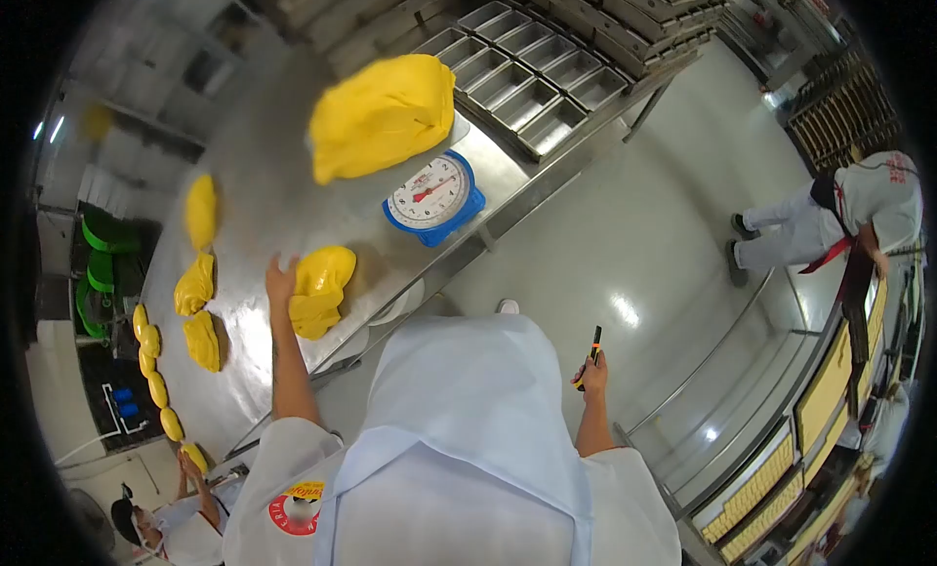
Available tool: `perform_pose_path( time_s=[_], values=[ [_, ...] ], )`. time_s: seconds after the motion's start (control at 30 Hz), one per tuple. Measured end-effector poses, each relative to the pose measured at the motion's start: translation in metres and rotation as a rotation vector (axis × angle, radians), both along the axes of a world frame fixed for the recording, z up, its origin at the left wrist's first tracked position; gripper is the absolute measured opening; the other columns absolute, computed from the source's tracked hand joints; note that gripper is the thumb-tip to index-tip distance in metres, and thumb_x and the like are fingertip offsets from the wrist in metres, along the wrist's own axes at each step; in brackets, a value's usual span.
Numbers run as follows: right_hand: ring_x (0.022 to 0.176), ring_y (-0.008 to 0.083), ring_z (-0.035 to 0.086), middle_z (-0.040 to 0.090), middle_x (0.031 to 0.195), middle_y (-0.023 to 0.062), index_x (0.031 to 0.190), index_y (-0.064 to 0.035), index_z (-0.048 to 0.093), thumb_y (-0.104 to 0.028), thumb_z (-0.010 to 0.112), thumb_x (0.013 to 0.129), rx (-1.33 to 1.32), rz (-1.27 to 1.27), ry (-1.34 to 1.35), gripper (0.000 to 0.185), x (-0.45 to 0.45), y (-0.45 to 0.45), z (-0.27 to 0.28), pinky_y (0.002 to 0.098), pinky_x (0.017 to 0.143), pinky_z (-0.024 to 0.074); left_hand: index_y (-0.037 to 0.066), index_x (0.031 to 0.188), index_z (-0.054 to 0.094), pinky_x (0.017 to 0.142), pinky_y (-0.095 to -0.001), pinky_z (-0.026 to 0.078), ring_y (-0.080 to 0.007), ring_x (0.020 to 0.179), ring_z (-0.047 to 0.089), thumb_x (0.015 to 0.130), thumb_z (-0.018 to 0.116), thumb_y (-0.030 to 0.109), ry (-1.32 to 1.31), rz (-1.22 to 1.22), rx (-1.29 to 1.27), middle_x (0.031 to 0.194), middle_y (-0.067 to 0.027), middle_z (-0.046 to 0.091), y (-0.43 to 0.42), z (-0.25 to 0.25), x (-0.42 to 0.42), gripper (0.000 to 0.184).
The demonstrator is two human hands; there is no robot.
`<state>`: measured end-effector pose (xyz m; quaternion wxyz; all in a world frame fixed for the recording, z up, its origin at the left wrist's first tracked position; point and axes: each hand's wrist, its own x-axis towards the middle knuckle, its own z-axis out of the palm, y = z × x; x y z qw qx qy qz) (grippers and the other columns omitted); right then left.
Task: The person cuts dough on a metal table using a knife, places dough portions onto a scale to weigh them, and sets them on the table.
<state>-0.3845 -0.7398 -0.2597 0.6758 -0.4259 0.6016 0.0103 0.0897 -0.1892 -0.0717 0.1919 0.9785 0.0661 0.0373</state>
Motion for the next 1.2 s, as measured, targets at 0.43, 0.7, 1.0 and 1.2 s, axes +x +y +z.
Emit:
perform_pose_path(
  time_s=[0.43, 0.7, 1.0, 1.2],
  values=[
    [0.052, 0.0157, 0.052, 0.049, 0.071, 0.0038, 0.152, -0.0185, 0.031, -0.016, 0.045, 0.104, 0.072, -0.063, -0.092, 0.05, -0.01, 0.031, -0.03, 0.0366, 0.046, 0.051, 0.003, 0.142, 0.051, 0.114, -0.0486, 0.034, -0.0463, 0.136, 0.042, 0.094, 0.056, 0.053, 0.008, -0.049, 0.225, 0.146, -0.0333, 0.044, -0.014, -0.011, -0.055, 0.07],
    [0.051, 0.016, 0.052, 0.049, 0.071, 0.0041, 0.147, -0.016, 0.036, -0.016, 0.046, 0.104, 0.116, -0.088, -0.01, 0.044, -0.027, 0.057, -0.037, 0.0362, 0.046, 0.0515, 0.002, 0.144, 0.05, 0.115, -0.0482, 0.033, -0.0462, 0.138, 0.04, 0.095, 0.056, 0.053, 0.005, -0.064, 0.223, 0.147, -0.0328, 0.042, -0.007, -0.017, -0.059, 0.07],
    [0.05, 0.0165, 0.051, 0.049, 0.07, 0.0042, 0.142, -0.0136, 0.039, -0.016, 0.046, 0.104, 0.146, -0.128, 0.008, 0.039, -0.049, 0.069, -0.052, 0.0371, 0.046, 0.0505, 0.003, 0.145, 0.048, 0.116, -0.0477, 0.032, -0.0454, 0.139, 0.039, 0.095, 0.056, 0.053, 0.018, -0.085, 0.192, 0.148, -0.0322, 0.041, -0.009, -0.012, -0.064, 0.071],
    [0.051, 0.0158, 0.051, 0.049, 0.071, 0.0039, 0.141, -0.0136, 0.04, -0.017, 0.047, 0.104, 0.114, -0.122, -0.062, 0.038, -0.029, 0.059, -0.053, 0.0367, 0.046, 0.0503, 0.002, 0.145, 0.048, 0.116, -0.0475, 0.032, -0.0451, 0.139, 0.038, 0.096, 0.056, 0.052, 0.036, -0.086, 0.183, 0.149, -0.0318, 0.041, -0.008, -0.012, -0.067, 0.07]
  ],
)
